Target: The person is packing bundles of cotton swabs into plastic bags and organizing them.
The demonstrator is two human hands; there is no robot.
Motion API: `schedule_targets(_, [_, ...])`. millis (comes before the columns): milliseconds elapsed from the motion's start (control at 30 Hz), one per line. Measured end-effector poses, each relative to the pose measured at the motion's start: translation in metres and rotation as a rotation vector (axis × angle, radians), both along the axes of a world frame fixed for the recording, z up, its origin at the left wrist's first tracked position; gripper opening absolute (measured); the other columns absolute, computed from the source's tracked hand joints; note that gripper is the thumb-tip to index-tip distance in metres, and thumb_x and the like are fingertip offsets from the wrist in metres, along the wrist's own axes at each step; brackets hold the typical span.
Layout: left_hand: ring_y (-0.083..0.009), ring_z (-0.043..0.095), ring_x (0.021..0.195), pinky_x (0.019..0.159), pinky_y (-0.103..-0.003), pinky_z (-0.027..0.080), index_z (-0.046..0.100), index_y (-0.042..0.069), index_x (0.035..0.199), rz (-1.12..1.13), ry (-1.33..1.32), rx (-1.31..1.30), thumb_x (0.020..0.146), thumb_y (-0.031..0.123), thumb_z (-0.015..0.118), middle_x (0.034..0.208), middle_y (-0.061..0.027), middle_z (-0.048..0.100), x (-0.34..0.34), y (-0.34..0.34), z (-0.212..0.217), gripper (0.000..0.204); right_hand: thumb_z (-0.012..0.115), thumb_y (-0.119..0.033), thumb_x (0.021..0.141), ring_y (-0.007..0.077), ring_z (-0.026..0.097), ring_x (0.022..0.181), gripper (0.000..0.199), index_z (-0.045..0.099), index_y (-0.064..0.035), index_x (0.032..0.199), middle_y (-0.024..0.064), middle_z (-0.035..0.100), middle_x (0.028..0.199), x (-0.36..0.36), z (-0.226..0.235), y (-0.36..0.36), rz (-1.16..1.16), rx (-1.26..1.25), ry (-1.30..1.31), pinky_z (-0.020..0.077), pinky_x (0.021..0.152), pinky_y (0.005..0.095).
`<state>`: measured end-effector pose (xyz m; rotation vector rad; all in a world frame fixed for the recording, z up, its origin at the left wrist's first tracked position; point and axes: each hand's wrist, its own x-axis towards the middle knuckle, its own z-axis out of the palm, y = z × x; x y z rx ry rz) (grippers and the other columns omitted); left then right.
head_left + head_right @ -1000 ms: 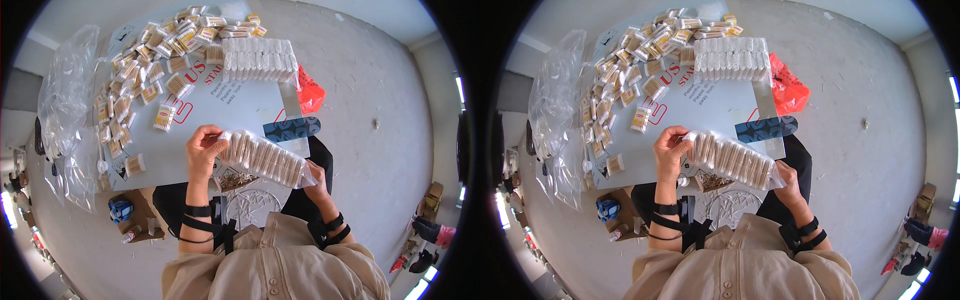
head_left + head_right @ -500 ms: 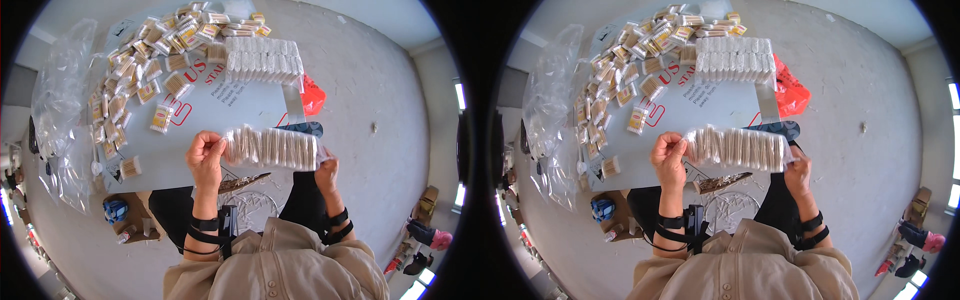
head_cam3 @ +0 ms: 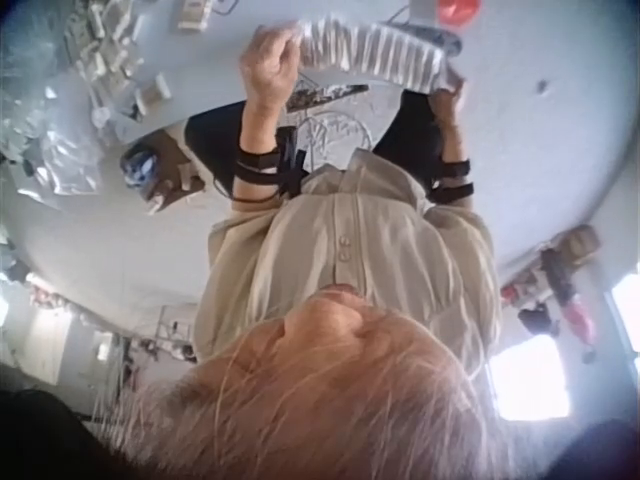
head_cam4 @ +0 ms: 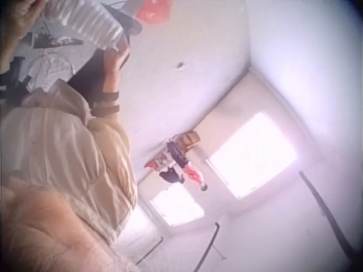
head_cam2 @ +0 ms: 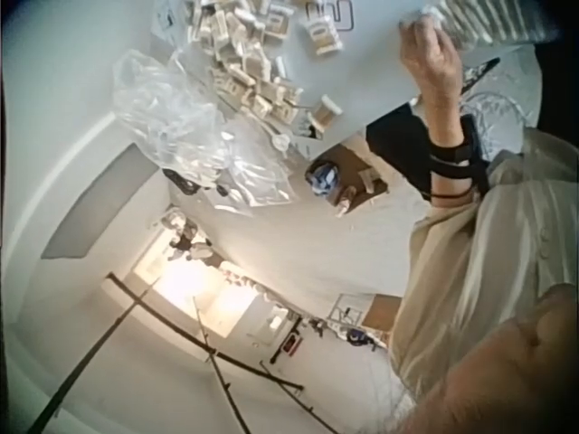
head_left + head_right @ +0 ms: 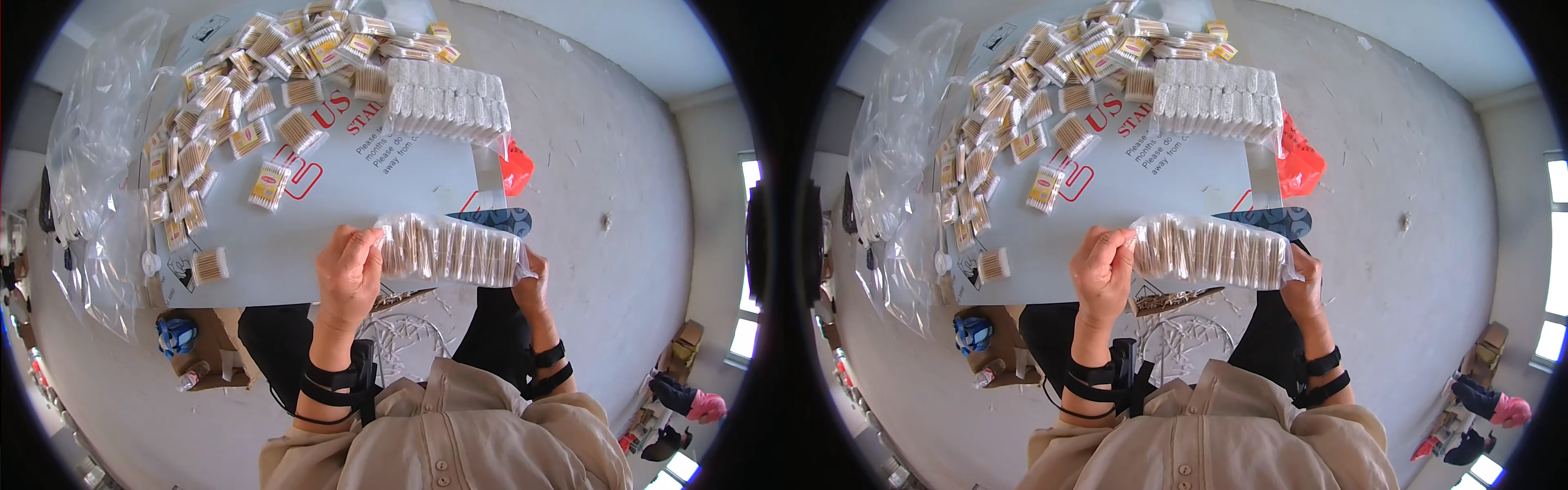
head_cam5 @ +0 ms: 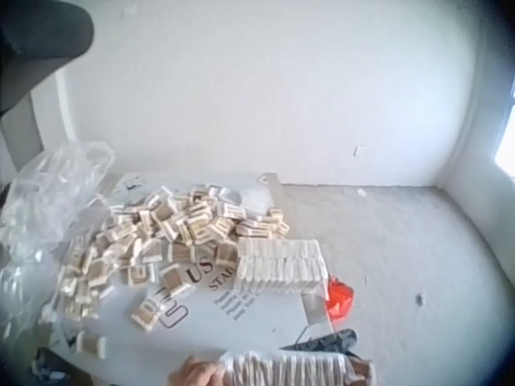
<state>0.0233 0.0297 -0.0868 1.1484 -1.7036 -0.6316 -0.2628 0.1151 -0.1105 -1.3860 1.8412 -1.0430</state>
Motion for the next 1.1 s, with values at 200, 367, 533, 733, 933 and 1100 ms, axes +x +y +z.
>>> schedule_targets(200, [-0.0280, 0.057, 0.061, 0.052, -0.033, 0.046, 0.057, -0.001, 0.090, 0.053, -0.331, -0.080, 0.074, -0.011, 0.059, 0.074, -0.0118, 0.057, -0.008, -0.006, 0.004, 0.019, 0.064, 0.007, 0.075, 0.0197, 0.063, 0.073, 0.018, 0.065, 0.0012, 0.092, 0.0106, 0.064, 0.078, 0.004, 0.004, -0.001, 0.038, -0.038, 0.059, 0.0490, 0.071, 0.0284])
schedule_targets(367, [-0.0151, 0.052, 0.055, 0.050, -0.029, 0.042, 0.055, 0.000, 0.079, -0.051, -0.140, 0.254, 0.077, -0.006, 0.062, 0.065, -0.0066, 0.055, -0.003, -0.032, 0.006, 0.009, 0.064, 0.007, 0.073, 0.0266, 0.065, 0.074, 0.019, 0.065, 0.0010, 0.091, 0.0121, 0.065, 0.081, 0.002, 0.004, -0.004, 0.079, -0.054, 0.089, 0.0491, 0.071, 0.0292])
schedule_targets(533, [-0.0055, 0.044, 0.054, 0.049, -0.026, 0.038, 0.054, -0.001, 0.074, -0.202, 0.127, 0.546, 0.079, 0.000, 0.064, 0.059, -0.0024, 0.053, 0.002, -0.041, 0.005, 0.012, 0.064, 0.006, 0.072, 0.0281, 0.064, 0.074, 0.018, 0.065, 0.0009, 0.089, 0.0119, 0.065, 0.080, 0.001, 0.003, -0.004, 0.100, -0.078, 0.104, 0.0491, 0.070, 0.0299])
schedule_targets(733, [-0.0053, 0.046, 0.053, 0.048, -0.026, 0.037, 0.054, 0.000, 0.077, 0.118, -0.244, 0.170, 0.076, 0.000, 0.065, 0.058, 0.0009, 0.050, -0.016, -0.042, -0.013, 0.012, 0.065, 0.005, 0.073, 0.0276, 0.061, 0.069, 0.014, 0.063, 0.0007, 0.086, 0.0125, 0.063, 0.077, -0.001, -0.003, -0.003, 0.080, -0.023, 0.065, 0.0479, 0.065, 0.0311])
schedule_targets(933, [-0.0098, 0.050, 0.053, 0.049, -0.028, 0.040, 0.054, 0.000, 0.080, -0.014, 0.175, 0.554, 0.082, 0.016, 0.073, 0.056, -0.0024, 0.052, 0.008, -0.037, -0.013, 0.026, 0.066, 0.004, 0.075, 0.0241, 0.061, 0.068, 0.012, 0.064, 0.0012, 0.087, 0.0108, 0.062, 0.075, 0.006, 0.000, -0.003, 0.094, -0.052, 0.069, 0.0484, 0.067, 0.0298])
schedule_targets(1100, [-0.0067, 0.046, 0.054, 0.048, -0.027, 0.039, 0.053, 0.001, 0.068, -0.059, 0.203, 0.739, 0.083, 0.030, 0.077, 0.057, -0.0004, 0.053, 0.012, -0.008, -0.002, 0.041, 0.065, 0.005, 0.076, 0.0199, 0.061, 0.070, 0.014, 0.065, 0.0016, 0.089, 0.0095, 0.064, 0.078, 0.009, -0.001, 0.000, 0.004, -0.017, 0.036, 0.0493, 0.070, 0.0291])
